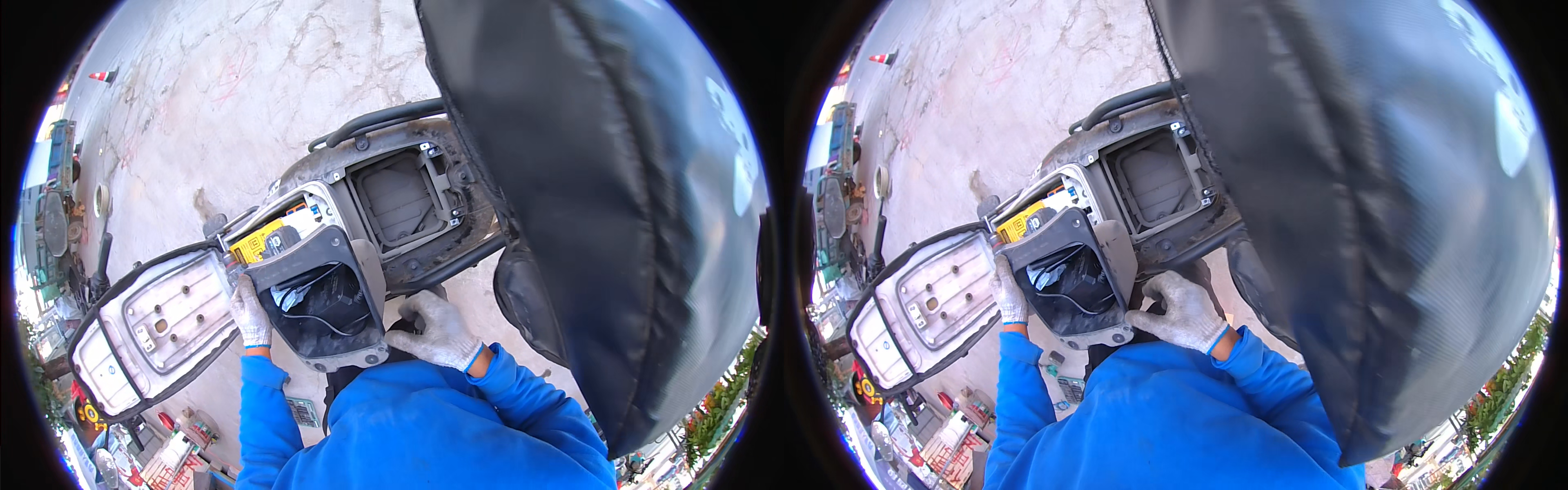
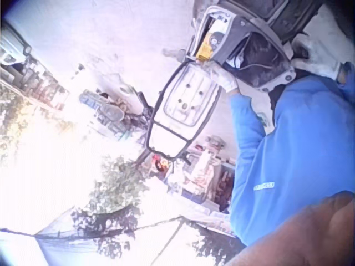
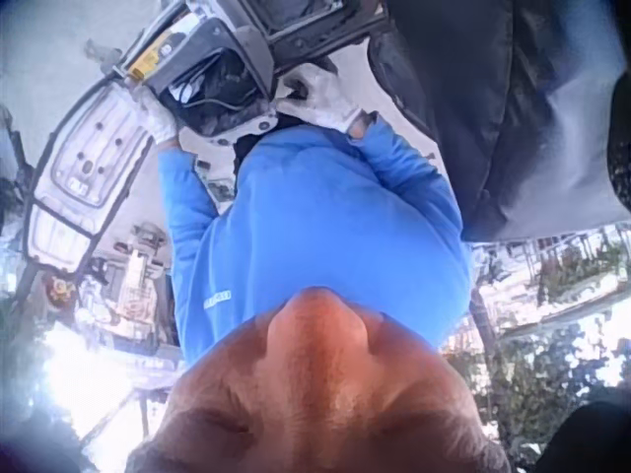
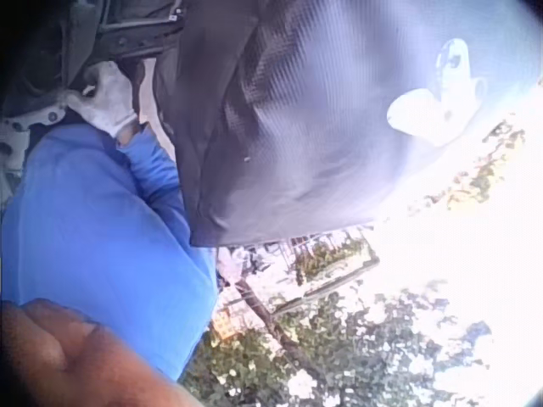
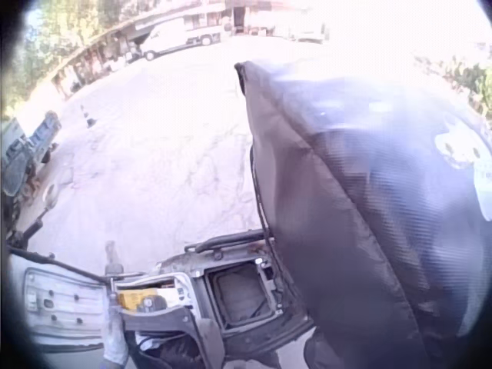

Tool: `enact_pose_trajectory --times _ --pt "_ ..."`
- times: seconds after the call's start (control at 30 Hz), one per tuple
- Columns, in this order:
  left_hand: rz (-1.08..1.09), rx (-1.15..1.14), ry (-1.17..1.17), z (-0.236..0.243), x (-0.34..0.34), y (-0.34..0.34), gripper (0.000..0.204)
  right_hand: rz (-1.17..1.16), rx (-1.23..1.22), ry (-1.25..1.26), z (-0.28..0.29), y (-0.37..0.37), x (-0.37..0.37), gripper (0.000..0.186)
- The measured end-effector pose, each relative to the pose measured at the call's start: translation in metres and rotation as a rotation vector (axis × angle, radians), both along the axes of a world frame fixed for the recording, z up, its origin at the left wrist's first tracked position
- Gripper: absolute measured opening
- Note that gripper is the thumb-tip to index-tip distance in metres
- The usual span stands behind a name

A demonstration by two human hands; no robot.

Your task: The person uses a cordless drill to remove and reinstall screws on the rear storage compartment of a scooter. They open the compartment, remove a plastic cover, place it back, and then secure the compartment with screws.

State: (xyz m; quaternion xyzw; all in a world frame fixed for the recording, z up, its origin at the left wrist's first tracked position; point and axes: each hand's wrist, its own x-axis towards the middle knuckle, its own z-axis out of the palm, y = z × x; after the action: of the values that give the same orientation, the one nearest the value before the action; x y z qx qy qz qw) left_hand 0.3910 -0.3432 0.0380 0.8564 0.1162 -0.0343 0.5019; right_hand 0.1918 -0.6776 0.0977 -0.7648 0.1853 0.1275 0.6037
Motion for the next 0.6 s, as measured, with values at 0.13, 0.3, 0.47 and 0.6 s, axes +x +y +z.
enact_pose_trajectory --times 0.13,0.3,0.47,0.6 --pt "-0.042 0.119 0.027 0.015 -0.001 -0.011 0.053 0.378 -0.050 0.116 0.011 -0.002 0.002 0.067" --pt "-0.063 0.149 0.008 0.015 0.001 -0.006 0.055 0.471 -0.102 0.081 0.022 0.010 0.005 0.068" --pt "-0.025 0.156 0.163 0.026 0.005 -0.005 0.061 0.428 -0.079 0.027 0.012 0.013 0.001 0.057" --pt "-0.025 0.069 0.250 0.041 0.015 -0.001 0.062 0.381 0.006 0.007 0.007 0.017 -0.001 0.049"
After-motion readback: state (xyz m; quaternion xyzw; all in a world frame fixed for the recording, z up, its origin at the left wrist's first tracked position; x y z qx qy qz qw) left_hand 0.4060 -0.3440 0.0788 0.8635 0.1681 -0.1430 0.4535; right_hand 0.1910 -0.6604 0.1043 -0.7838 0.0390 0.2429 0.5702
